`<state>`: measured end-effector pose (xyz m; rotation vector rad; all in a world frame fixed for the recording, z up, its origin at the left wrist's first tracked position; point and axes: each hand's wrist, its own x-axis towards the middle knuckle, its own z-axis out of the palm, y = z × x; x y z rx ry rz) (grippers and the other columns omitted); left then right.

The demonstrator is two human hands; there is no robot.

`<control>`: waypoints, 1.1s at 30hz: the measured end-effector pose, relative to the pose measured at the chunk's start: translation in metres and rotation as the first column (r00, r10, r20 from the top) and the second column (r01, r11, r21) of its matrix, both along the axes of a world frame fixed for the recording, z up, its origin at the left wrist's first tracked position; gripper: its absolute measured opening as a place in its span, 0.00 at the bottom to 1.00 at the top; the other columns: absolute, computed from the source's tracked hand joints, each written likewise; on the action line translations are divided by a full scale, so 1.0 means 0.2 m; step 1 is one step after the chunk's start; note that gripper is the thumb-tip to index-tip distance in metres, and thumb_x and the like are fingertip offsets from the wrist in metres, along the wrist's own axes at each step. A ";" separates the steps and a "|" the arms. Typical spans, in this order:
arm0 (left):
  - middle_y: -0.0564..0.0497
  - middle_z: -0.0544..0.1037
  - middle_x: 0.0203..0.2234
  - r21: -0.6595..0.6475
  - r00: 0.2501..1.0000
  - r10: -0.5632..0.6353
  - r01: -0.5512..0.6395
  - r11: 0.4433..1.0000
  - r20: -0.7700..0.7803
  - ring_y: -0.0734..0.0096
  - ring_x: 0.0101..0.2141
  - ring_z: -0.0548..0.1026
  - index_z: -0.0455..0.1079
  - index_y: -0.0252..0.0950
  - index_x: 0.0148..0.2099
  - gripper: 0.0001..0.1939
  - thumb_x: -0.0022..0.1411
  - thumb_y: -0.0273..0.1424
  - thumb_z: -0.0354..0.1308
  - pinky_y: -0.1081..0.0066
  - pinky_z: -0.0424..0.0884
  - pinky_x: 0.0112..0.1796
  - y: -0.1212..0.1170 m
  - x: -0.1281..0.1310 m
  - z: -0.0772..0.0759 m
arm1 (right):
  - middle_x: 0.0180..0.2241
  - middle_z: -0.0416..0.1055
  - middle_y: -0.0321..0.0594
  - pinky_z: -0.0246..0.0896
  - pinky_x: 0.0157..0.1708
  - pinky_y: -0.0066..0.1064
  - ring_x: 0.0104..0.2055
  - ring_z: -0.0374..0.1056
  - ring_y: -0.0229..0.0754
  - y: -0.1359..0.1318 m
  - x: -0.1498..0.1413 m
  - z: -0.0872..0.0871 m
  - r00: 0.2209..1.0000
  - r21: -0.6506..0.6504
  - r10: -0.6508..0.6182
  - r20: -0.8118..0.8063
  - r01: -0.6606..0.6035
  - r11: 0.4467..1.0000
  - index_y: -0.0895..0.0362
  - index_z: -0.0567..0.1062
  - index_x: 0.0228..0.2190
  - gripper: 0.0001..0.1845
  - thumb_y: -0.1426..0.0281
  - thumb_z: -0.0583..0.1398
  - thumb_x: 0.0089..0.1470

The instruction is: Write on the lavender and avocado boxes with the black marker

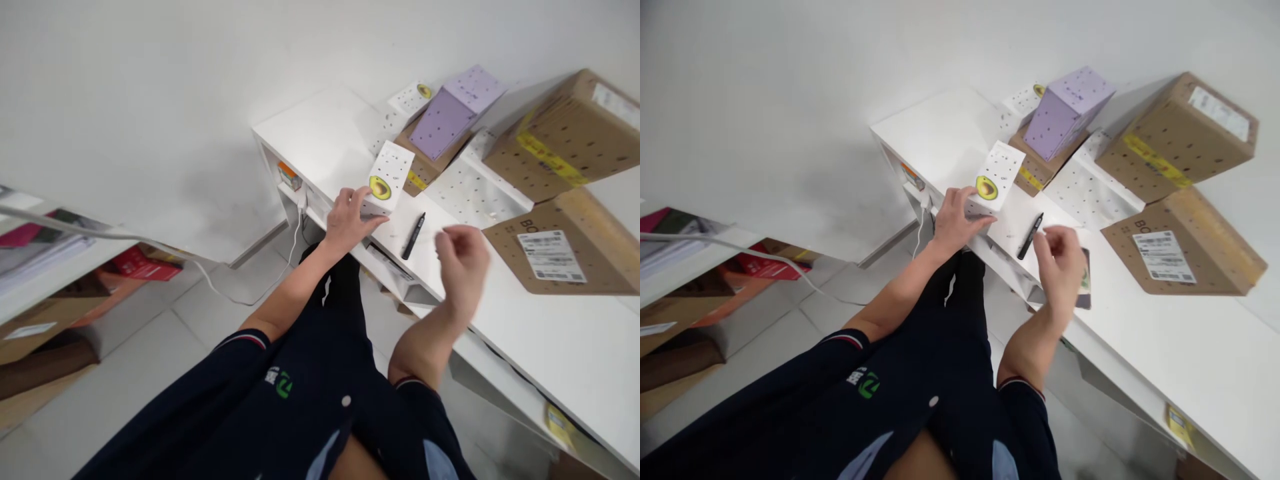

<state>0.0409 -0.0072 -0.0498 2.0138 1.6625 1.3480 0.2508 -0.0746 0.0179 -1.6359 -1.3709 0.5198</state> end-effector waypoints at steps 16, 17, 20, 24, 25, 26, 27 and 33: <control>0.45 0.72 0.44 0.085 0.989 -0.148 0.147 0.985 0.000 0.72 0.33 0.75 0.67 0.42 0.57 0.23 0.74 0.49 0.41 0.71 0.73 0.33 0.05 -0.02 0.00 | 0.27 0.67 0.33 0.63 0.30 0.33 0.27 0.64 0.39 0.25 0.03 -0.29 0.890 -0.002 -0.013 -0.456 0.014 1.000 0.52 0.71 0.39 0.17 0.57 0.52 0.52; 0.45 0.72 0.44 0.078 0.989 -0.149 0.149 0.986 -0.003 0.71 0.33 0.75 0.67 0.42 0.58 0.23 0.74 0.48 0.42 0.71 0.73 0.33 0.05 -0.02 0.01 | 0.28 0.68 0.32 0.63 0.30 0.32 0.27 0.66 0.38 0.24 0.02 -0.25 0.827 0.076 0.058 -0.559 -0.019 0.997 0.50 0.69 0.39 0.16 0.56 0.54 0.50; 0.46 0.73 0.44 0.071 0.989 -0.147 0.148 0.986 -0.023 0.70 0.35 0.75 0.68 0.43 0.57 0.21 0.74 0.47 0.44 0.70 0.73 0.32 0.08 -0.01 0.03 | 0.30 0.68 0.28 0.65 0.33 0.31 0.31 0.70 0.37 0.23 -0.03 -0.10 0.776 0.294 0.229 -0.587 -0.059 0.954 0.46 0.64 0.41 0.20 0.59 0.63 0.46; 0.47 0.73 0.43 0.105 0.991 -0.132 0.134 0.985 -0.029 0.70 0.36 0.76 0.70 0.44 0.55 0.19 0.73 0.45 0.46 0.71 0.73 0.33 0.10 -0.01 0.03 | 0.17 0.53 0.21 0.55 0.22 0.26 0.17 0.55 0.33 0.25 -0.17 0.07 0.843 0.491 0.214 -0.494 0.068 0.869 0.48 0.60 0.33 0.17 0.60 0.64 0.51; 0.47 0.73 0.43 0.116 0.992 -0.125 0.127 0.985 -0.024 0.70 0.35 0.76 0.70 0.44 0.55 0.19 0.73 0.45 0.45 0.71 0.73 0.32 0.10 -0.01 0.02 | 0.16 0.50 0.20 0.52 0.20 0.26 0.15 0.51 0.33 0.26 -0.21 0.10 0.853 0.513 0.201 -0.482 0.089 0.853 0.48 0.60 0.32 0.15 0.58 0.63 0.54; 0.47 0.73 0.43 0.127 0.992 -0.122 0.123 0.984 -0.020 0.70 0.34 0.76 0.69 0.44 0.56 0.19 0.74 0.45 0.45 0.71 0.73 0.32 0.09 -0.01 0.02 | 0.15 0.51 0.21 0.51 0.19 0.26 0.15 0.51 0.33 0.27 -0.24 0.12 0.860 0.519 0.198 -0.470 0.088 0.850 0.48 0.62 0.32 0.13 0.57 0.61 0.56; 0.47 0.73 0.43 0.136 0.993 -0.116 0.118 0.984 -0.018 0.71 0.34 0.76 0.69 0.44 0.56 0.19 0.74 0.44 0.44 0.71 0.73 0.31 0.09 -0.01 0.01 | 0.16 0.54 0.22 0.54 0.19 0.27 0.15 0.54 0.33 0.29 -0.27 0.14 0.865 0.510 0.210 -0.455 0.059 0.858 0.48 0.64 0.33 0.11 0.56 0.59 0.58; 0.47 0.74 0.42 0.180 0.998 -0.059 0.064 0.982 -0.035 0.71 0.34 0.76 0.69 0.48 0.56 0.18 0.75 0.42 0.42 0.73 0.72 0.30 0.07 0.02 -0.03 | 0.28 0.74 0.30 0.74 0.37 0.35 0.31 0.74 0.37 0.41 -0.38 0.16 0.851 0.386 0.375 -0.367 -0.228 0.894 0.50 0.72 0.42 0.16 0.57 0.64 0.54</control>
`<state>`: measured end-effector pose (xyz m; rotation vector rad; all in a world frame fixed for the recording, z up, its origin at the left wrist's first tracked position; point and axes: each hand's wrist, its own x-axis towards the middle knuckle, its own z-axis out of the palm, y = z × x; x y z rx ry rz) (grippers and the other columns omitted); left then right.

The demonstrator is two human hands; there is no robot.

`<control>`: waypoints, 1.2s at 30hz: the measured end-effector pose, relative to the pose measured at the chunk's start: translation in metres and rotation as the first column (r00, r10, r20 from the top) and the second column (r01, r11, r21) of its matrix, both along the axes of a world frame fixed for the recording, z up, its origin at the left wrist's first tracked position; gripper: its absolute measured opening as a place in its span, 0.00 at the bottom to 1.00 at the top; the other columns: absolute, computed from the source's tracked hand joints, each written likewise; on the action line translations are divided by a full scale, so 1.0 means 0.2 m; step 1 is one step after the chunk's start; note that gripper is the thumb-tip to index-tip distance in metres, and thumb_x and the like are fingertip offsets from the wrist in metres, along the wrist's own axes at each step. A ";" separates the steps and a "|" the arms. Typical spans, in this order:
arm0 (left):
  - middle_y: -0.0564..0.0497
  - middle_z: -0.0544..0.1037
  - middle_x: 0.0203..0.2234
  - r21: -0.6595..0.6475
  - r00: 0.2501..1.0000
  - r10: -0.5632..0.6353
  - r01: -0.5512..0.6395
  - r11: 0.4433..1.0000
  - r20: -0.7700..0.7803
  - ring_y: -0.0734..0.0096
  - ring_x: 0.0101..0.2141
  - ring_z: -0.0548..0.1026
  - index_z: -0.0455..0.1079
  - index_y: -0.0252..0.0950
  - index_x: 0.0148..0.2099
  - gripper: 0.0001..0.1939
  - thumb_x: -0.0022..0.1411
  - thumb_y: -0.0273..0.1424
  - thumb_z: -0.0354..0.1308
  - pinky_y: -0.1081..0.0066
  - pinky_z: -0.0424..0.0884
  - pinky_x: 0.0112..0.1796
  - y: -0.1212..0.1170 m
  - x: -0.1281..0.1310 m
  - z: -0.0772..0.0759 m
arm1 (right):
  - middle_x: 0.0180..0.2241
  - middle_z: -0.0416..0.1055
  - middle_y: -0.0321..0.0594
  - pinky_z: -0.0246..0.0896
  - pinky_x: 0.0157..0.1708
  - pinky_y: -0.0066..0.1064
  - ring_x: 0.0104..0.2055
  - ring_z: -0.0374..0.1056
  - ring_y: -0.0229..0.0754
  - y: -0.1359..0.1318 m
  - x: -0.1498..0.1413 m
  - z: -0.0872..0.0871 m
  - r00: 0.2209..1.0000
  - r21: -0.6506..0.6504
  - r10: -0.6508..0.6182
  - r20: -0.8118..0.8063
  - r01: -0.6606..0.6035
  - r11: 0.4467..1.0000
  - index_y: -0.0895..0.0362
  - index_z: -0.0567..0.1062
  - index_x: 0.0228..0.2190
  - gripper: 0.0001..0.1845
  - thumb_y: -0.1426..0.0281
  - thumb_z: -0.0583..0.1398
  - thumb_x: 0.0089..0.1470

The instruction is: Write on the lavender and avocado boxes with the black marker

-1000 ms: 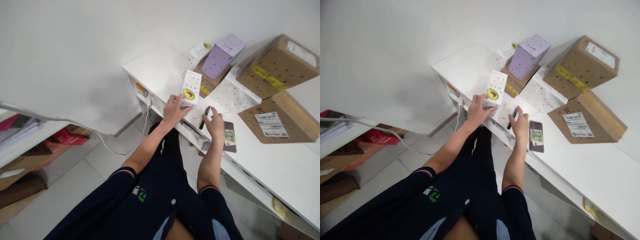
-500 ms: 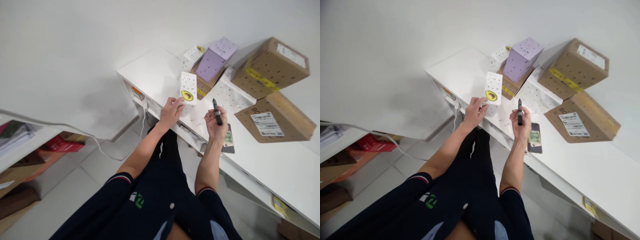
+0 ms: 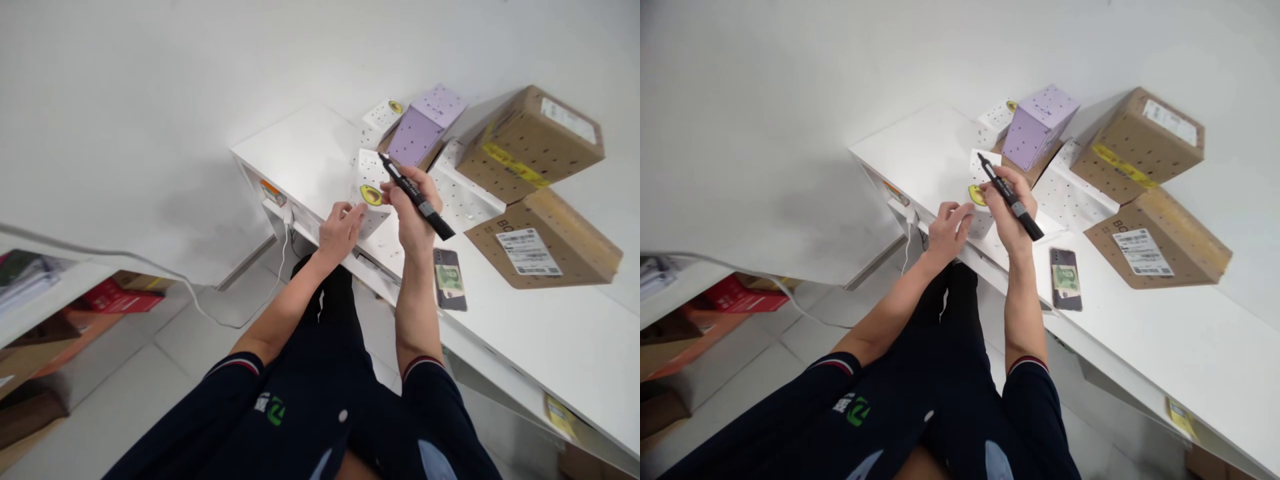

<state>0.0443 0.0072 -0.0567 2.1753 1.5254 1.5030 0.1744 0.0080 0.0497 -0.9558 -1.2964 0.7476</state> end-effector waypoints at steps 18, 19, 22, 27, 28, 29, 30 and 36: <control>0.48 0.74 0.37 0.027 0.994 0.055 -0.053 0.998 -0.099 0.67 0.34 0.76 0.69 0.46 0.57 0.19 0.76 0.39 0.40 0.71 0.67 0.28 -0.01 -0.01 -0.03 | 0.21 0.62 0.29 0.62 0.28 0.27 0.24 0.64 0.32 0.14 -0.06 -0.19 0.912 0.160 -0.347 0.217 0.318 0.935 0.54 0.67 0.27 0.21 0.51 0.57 0.61; 0.48 0.75 0.37 0.018 0.993 0.057 -0.055 0.998 -0.101 0.66 0.35 0.76 0.69 0.46 0.57 0.19 0.76 0.39 0.40 0.71 0.67 0.28 -0.01 -0.01 -0.03 | 0.21 0.62 0.29 0.62 0.29 0.28 0.24 0.65 0.33 0.13 -0.06 -0.19 0.890 0.196 -0.385 0.244 0.344 0.918 0.55 0.67 0.26 0.21 0.52 0.56 0.61; 0.46 0.75 0.37 -0.002 0.995 0.049 -0.049 0.999 -0.092 0.65 0.36 0.77 0.69 0.45 0.57 0.18 0.76 0.38 0.40 0.70 0.67 0.29 -0.01 0.00 -0.03 | 0.21 0.63 0.30 0.62 0.30 0.29 0.24 0.65 0.34 0.12 -0.07 -0.20 0.836 0.260 -0.457 0.304 0.389 0.884 0.54 0.67 0.26 0.21 0.53 0.54 0.63; 0.46 0.76 0.37 -0.007 0.995 0.056 -0.057 0.998 -0.078 0.64 0.36 0.77 0.69 0.44 0.56 0.19 0.76 0.38 0.39 0.69 0.68 0.30 -0.01 0.01 -0.04 | 0.21 0.63 0.30 0.62 0.32 0.30 0.26 0.65 0.35 0.11 -0.07 -0.20 0.824 0.252 -0.460 0.331 0.393 0.884 0.54 0.67 0.26 0.21 0.52 0.52 0.63; 0.45 0.76 0.37 -0.013 0.995 0.057 -0.058 0.998 -0.079 0.64 0.36 0.77 0.69 0.44 0.56 0.19 0.76 0.38 0.39 0.69 0.68 0.30 -0.01 0.01 -0.04 | 0.22 0.63 0.30 0.63 0.33 0.30 0.27 0.66 0.35 0.11 -0.07 -0.20 0.824 0.245 -0.455 0.337 0.390 0.888 0.54 0.67 0.26 0.21 0.52 0.53 0.63; 0.45 0.76 0.38 -0.019 0.995 0.055 -0.057 0.998 -0.082 0.64 0.36 0.77 0.69 0.44 0.56 0.19 0.76 0.38 0.39 0.70 0.68 0.30 -0.01 0.01 -0.04 | 0.22 0.63 0.31 0.63 0.34 0.31 0.27 0.66 0.36 0.11 -0.07 -0.19 0.824 0.237 -0.448 0.345 0.386 0.892 0.54 0.67 0.26 0.21 0.52 0.53 0.63; 0.45 0.76 0.38 -0.024 0.995 0.054 -0.056 0.998 -0.085 0.64 0.37 0.77 0.69 0.44 0.57 0.19 0.76 0.38 0.39 0.70 0.68 0.30 -0.01 0.01 -0.04 | 0.22 0.63 0.31 0.63 0.34 0.31 0.28 0.66 0.36 0.11 -0.07 -0.19 0.825 0.229 -0.440 0.354 0.379 0.897 0.54 0.66 0.26 0.21 0.53 0.53 0.63; 0.45 0.75 0.37 -0.033 0.994 0.060 -0.063 0.997 -0.096 0.66 0.36 0.76 0.69 0.43 0.57 0.20 0.76 0.38 0.39 0.71 0.68 0.30 -0.01 0.01 -0.04 | 0.20 0.60 0.29 0.60 0.29 0.29 0.23 0.63 0.34 0.11 -0.06 -0.17 0.830 0.210 -0.395 0.394 0.337 0.918 0.54 0.66 0.25 0.20 0.54 0.53 0.63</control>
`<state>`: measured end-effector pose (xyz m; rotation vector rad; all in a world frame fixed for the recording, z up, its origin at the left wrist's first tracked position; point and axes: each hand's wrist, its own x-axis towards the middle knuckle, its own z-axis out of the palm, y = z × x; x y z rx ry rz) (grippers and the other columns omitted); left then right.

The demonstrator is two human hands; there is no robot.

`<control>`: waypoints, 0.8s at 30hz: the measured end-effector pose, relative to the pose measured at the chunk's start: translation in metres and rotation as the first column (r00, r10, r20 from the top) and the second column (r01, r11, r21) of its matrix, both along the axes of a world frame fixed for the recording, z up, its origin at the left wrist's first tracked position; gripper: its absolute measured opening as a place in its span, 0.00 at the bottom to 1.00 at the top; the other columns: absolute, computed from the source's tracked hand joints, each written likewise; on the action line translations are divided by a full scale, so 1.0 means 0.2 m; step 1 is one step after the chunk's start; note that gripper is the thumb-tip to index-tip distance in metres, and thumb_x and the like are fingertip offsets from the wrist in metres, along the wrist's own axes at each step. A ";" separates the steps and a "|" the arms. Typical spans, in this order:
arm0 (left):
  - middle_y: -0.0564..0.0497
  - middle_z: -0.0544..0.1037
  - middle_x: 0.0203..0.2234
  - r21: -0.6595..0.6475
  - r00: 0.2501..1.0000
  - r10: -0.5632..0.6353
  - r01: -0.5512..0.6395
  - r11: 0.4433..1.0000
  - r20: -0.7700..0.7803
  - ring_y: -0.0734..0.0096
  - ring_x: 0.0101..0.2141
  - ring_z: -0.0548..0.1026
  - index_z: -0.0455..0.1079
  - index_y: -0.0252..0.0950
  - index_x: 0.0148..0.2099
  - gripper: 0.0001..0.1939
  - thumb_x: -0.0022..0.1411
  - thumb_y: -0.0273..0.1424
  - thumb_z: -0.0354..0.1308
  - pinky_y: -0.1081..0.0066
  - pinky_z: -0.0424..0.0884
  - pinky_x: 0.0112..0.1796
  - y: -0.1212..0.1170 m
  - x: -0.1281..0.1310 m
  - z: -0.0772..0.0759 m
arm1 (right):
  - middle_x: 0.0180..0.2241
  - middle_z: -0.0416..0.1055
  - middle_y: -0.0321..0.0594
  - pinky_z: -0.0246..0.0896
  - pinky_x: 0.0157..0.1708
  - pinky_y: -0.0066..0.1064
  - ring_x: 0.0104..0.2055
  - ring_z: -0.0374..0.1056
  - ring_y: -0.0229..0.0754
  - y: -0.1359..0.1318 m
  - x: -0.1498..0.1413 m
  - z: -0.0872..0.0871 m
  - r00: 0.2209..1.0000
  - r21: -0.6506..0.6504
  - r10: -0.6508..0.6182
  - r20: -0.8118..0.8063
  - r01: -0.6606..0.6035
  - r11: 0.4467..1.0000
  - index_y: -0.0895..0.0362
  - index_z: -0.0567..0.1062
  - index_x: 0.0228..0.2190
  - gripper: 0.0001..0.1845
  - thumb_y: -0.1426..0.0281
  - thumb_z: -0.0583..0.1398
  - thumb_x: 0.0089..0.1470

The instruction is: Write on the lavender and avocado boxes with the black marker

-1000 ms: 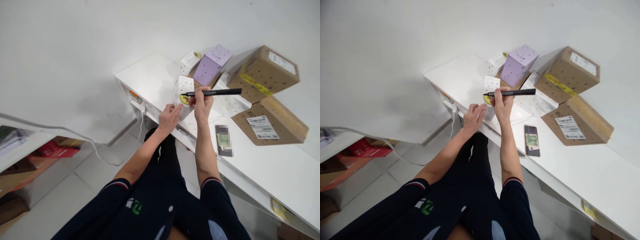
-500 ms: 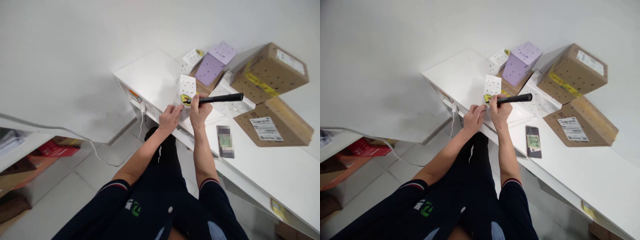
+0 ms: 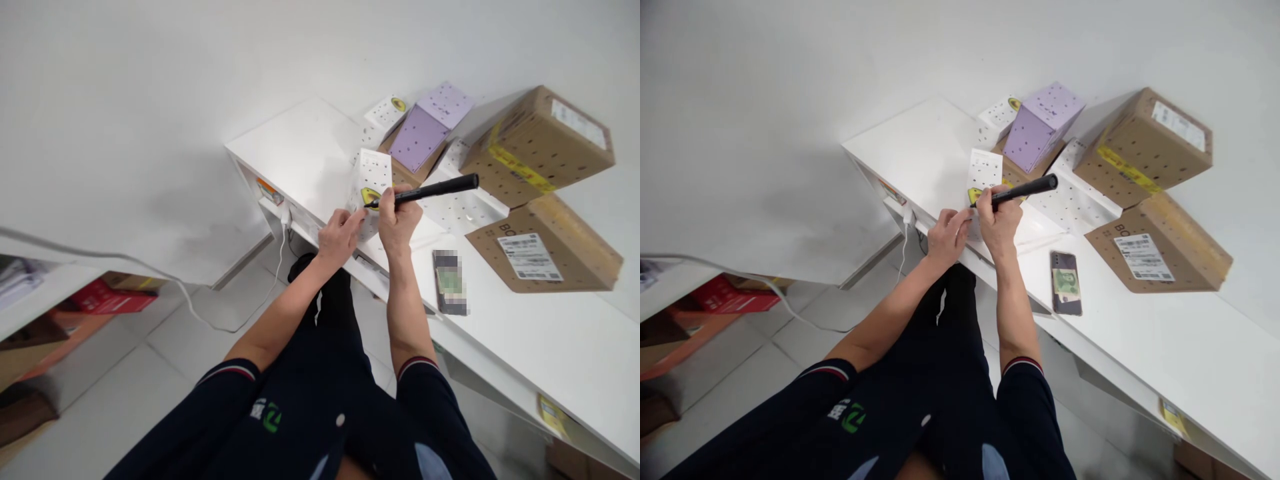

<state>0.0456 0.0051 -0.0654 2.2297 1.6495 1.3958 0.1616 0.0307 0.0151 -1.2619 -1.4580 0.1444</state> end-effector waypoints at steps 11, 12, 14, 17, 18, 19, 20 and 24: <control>0.47 0.75 0.37 0.036 1.000 0.004 -0.004 0.999 0.022 0.68 0.34 0.76 0.69 0.44 0.56 0.19 0.76 0.39 0.39 0.72 0.67 0.28 0.00 0.00 -0.01 | 0.21 0.62 0.30 0.61 0.30 0.29 0.25 0.64 0.35 0.00 0.01 0.00 1.000 -0.022 0.026 0.000 -0.026 0.999 0.55 0.68 0.27 0.19 0.56 0.53 0.64; 0.47 0.75 0.37 0.046 1.000 0.009 -0.010 0.999 0.024 0.68 0.34 0.76 0.69 0.44 0.56 0.19 0.76 0.39 0.39 0.72 0.67 0.28 0.00 0.00 -0.01 | 0.21 0.62 0.30 0.61 0.30 0.29 0.25 0.64 0.34 0.00 0.01 0.00 0.999 -0.027 0.039 -0.009 -0.039 0.999 0.55 0.68 0.26 0.19 0.56 0.53 0.64; 0.47 0.74 0.36 0.059 1.000 0.013 -0.014 0.998 0.026 0.68 0.34 0.76 0.69 0.45 0.56 0.19 0.76 0.40 0.39 0.72 0.67 0.28 0.00 0.01 -0.01 | 0.21 0.61 0.30 0.61 0.30 0.29 0.25 0.64 0.34 0.01 0.01 0.00 0.998 -0.023 0.051 -0.032 -0.051 0.998 0.55 0.68 0.26 0.20 0.55 0.54 0.63; 0.47 0.74 0.37 0.059 0.999 0.001 -0.004 0.998 0.037 0.68 0.34 0.76 0.69 0.46 0.56 0.18 0.76 0.40 0.40 0.72 0.65 0.26 0.01 0.00 -0.01 | 0.21 0.60 0.29 0.62 0.29 0.28 0.24 0.64 0.34 0.02 0.01 -0.03 0.989 0.028 0.013 -0.149 -0.009 1.000 0.55 0.67 0.28 0.21 0.52 0.53 0.64; 0.46 0.74 0.37 0.061 0.999 -0.001 -0.001 0.998 0.036 0.67 0.34 0.76 0.69 0.47 0.56 0.18 0.76 0.40 0.41 0.72 0.64 0.26 0.01 0.00 -0.02 | 0.22 0.58 0.29 0.61 0.27 0.28 0.23 0.63 0.33 0.01 0.02 -0.04 0.977 0.047 -0.005 -0.212 0.015 0.999 0.54 0.68 0.30 0.21 0.52 0.52 0.65; 0.46 0.73 0.37 0.067 0.999 -0.002 0.000 0.998 0.033 0.67 0.33 0.76 0.69 0.47 0.56 0.17 0.76 0.39 0.42 0.72 0.63 0.26 0.01 0.00 -0.02 | 0.22 0.57 0.29 0.60 0.25 0.27 0.21 0.61 0.32 0.01 0.03 -0.05 0.961 0.063 -0.023 -0.277 0.042 0.997 0.54 0.68 0.32 0.21 0.51 0.50 0.65; 0.46 0.74 0.37 0.075 1.000 -0.002 0.000 0.997 0.027 0.67 0.33 0.75 0.69 0.47 0.57 0.17 0.76 0.39 0.42 0.72 0.63 0.26 0.01 0.00 -0.03 | 0.22 0.56 0.28 0.58 0.22 0.26 0.20 0.59 0.32 0.00 0.06 -0.07 0.942 0.074 -0.045 -0.334 0.074 0.994 0.54 0.68 0.35 0.21 0.50 0.49 0.66; 0.46 0.74 0.38 0.105 1.000 0.009 -0.011 0.994 0.016 0.68 0.34 0.75 0.70 0.47 0.58 0.17 0.75 0.37 0.44 0.72 0.62 0.25 0.02 0.00 -0.05 | 0.24 0.60 0.29 0.59 0.21 0.26 0.19 0.58 0.33 -0.08 0.23 -0.19 0.917 0.001 -0.195 -0.347 0.209 0.978 0.54 0.70 0.43 0.21 0.51 0.50 0.65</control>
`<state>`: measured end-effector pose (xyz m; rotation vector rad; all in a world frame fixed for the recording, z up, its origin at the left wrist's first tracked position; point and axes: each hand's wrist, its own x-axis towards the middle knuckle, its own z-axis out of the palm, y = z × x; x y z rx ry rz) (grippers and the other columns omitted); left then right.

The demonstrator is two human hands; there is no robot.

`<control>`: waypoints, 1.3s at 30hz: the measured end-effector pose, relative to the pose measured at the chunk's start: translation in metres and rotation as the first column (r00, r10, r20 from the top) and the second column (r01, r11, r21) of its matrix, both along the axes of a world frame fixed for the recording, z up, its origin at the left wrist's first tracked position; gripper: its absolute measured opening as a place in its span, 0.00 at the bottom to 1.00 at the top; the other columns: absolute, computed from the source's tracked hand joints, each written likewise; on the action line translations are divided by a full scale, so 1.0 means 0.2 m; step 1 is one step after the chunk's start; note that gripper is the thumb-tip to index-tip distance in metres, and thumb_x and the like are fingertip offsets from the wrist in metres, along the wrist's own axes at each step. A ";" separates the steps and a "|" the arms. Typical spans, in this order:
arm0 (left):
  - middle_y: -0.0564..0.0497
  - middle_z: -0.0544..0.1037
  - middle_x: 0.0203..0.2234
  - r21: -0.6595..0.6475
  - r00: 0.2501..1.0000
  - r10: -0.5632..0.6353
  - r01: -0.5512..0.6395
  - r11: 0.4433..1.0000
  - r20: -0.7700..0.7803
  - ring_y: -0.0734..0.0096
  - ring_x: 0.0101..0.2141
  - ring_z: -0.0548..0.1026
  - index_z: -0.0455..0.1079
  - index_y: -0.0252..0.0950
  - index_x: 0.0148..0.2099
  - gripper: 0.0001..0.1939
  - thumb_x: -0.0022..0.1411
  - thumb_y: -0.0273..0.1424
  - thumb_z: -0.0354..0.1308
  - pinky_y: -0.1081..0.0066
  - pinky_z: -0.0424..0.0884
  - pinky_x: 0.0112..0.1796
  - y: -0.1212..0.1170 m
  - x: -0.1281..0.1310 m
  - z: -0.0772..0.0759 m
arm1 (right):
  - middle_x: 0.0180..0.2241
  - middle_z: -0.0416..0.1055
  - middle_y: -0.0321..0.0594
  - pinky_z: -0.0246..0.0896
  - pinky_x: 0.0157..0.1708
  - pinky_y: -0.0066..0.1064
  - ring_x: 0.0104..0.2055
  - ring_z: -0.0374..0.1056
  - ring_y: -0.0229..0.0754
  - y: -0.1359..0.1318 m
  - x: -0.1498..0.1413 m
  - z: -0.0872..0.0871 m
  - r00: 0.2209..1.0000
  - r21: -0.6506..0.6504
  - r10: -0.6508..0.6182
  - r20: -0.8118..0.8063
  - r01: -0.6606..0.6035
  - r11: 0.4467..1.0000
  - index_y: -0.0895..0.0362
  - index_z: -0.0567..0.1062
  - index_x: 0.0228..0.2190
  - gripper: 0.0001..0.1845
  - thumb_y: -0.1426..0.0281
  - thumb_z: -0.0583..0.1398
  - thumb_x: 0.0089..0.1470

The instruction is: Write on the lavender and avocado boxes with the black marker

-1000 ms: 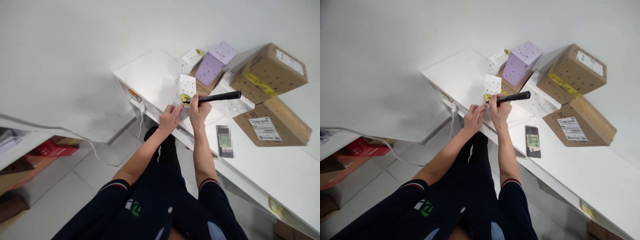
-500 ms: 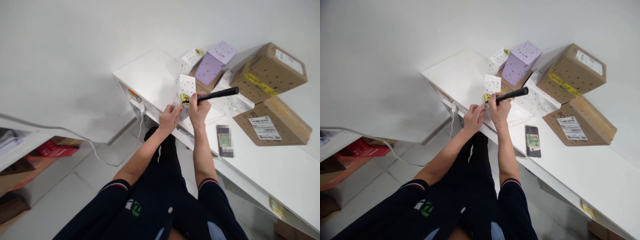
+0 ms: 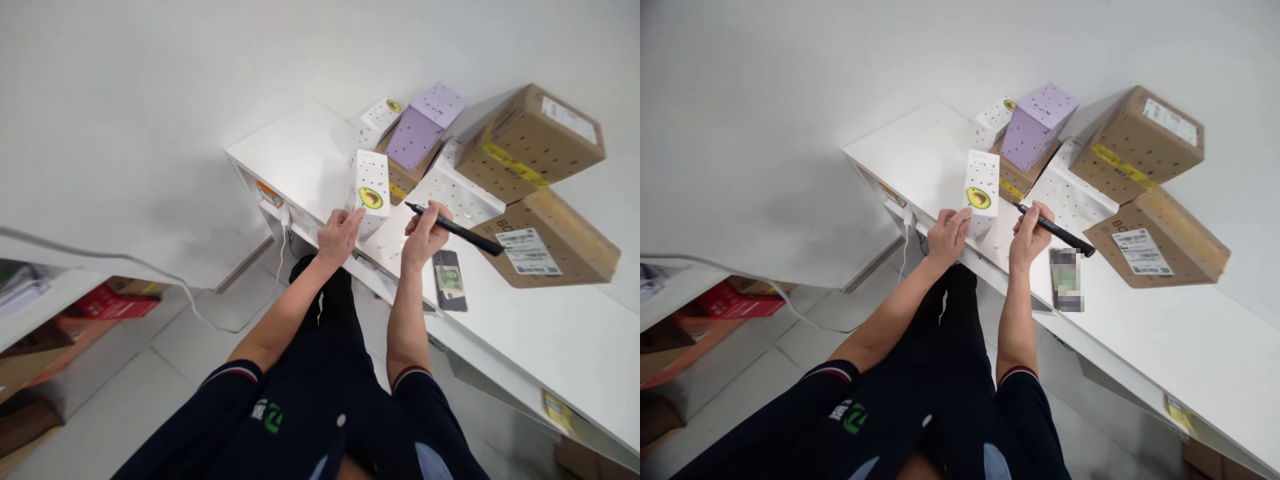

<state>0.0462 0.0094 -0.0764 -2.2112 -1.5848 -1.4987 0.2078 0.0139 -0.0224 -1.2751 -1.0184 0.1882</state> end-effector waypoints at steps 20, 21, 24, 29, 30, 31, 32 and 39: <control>0.45 0.75 0.40 -0.148 1.000 -0.017 0.015 0.989 -0.013 0.68 0.39 0.75 0.71 0.45 0.61 0.26 0.76 0.44 0.36 0.74 0.67 0.31 -0.01 -0.01 0.01 | 0.58 0.67 0.56 0.57 0.57 0.52 0.56 0.59 0.56 -0.19 0.29 -0.20 0.591 -0.637 0.384 0.709 0.305 0.708 0.57 0.63 0.66 0.31 0.73 0.47 0.64; 0.45 0.75 0.40 -0.151 1.000 -0.021 0.019 0.988 -0.007 0.68 0.39 0.75 0.70 0.46 0.61 0.25 0.76 0.44 0.36 0.74 0.67 0.31 -0.01 -0.01 0.01 | 0.57 0.67 0.57 0.55 0.58 0.53 0.57 0.59 0.57 -0.24 0.33 -0.20 0.613 -0.610 0.327 0.719 0.332 0.720 0.58 0.63 0.66 0.30 0.71 0.49 0.64; 0.45 0.74 0.41 -0.164 0.999 -0.036 0.040 0.986 0.024 0.67 0.41 0.74 0.70 0.47 0.61 0.24 0.75 0.44 0.37 0.72 0.68 0.32 -0.01 -0.01 0.00 | 0.61 0.61 0.60 0.52 0.59 0.58 0.61 0.55 0.63 -0.42 0.46 -0.18 0.692 -0.595 0.115 0.713 0.509 0.622 0.58 0.61 0.66 0.35 0.59 0.56 0.61; 0.43 0.74 0.42 -0.198 0.996 -0.054 0.067 0.978 0.067 0.65 0.42 0.74 0.70 0.47 0.61 0.25 0.75 0.45 0.37 0.71 0.69 0.33 -0.01 0.00 0.01 | 0.65 0.55 0.62 0.52 0.58 0.61 0.63 0.52 0.70 -0.60 0.62 -0.15 0.801 -0.766 0.034 0.598 0.559 0.317 0.55 0.58 0.67 0.49 0.49 0.63 0.51; 0.43 0.74 0.42 -0.193 0.996 -0.054 0.066 0.979 0.068 0.65 0.42 0.74 0.70 0.47 0.61 0.25 0.75 0.45 0.37 0.71 0.68 0.33 -0.01 0.00 0.01 | 0.65 0.57 0.61 0.52 0.58 0.60 0.63 0.53 0.69 -0.61 0.64 -0.16 0.811 -0.784 0.062 0.581 0.538 0.308 0.55 0.59 0.67 0.47 0.49 0.62 0.52; 0.43 0.74 0.42 -0.185 0.996 -0.051 0.063 0.981 0.066 0.65 0.42 0.74 0.70 0.47 0.61 0.26 0.75 0.46 0.37 0.71 0.68 0.33 -0.01 0.00 0.01 | 0.63 0.59 0.60 0.52 0.58 0.59 0.62 0.54 0.68 -0.61 0.65 -0.16 0.814 -0.790 0.082 0.575 0.527 0.313 0.55 0.60 0.66 0.46 0.49 0.61 0.53; 0.43 0.74 0.42 -0.178 0.997 -0.047 0.058 0.982 0.065 0.66 0.42 0.74 0.70 0.47 0.61 0.26 0.75 0.46 0.37 0.71 0.68 0.32 -0.01 0.00 0.00 | 0.62 0.61 0.59 0.53 0.58 0.59 0.61 0.55 0.67 -0.60 0.66 -0.16 0.810 -0.786 0.091 0.579 0.525 0.327 0.55 0.62 0.66 0.44 0.49 0.60 0.53; 0.42 0.76 0.41 -0.111 1.000 -0.007 0.008 0.994 0.009 0.66 0.39 0.75 0.72 0.43 0.61 0.27 0.75 0.44 0.36 0.71 0.66 0.30 -0.01 0.00 0.00 | 0.57 0.68 0.63 0.57 0.54 0.56 0.57 0.61 0.66 -0.56 0.62 -0.14 0.798 -0.743 0.012 0.602 0.554 0.376 0.60 0.63 0.65 0.46 0.54 0.62 0.49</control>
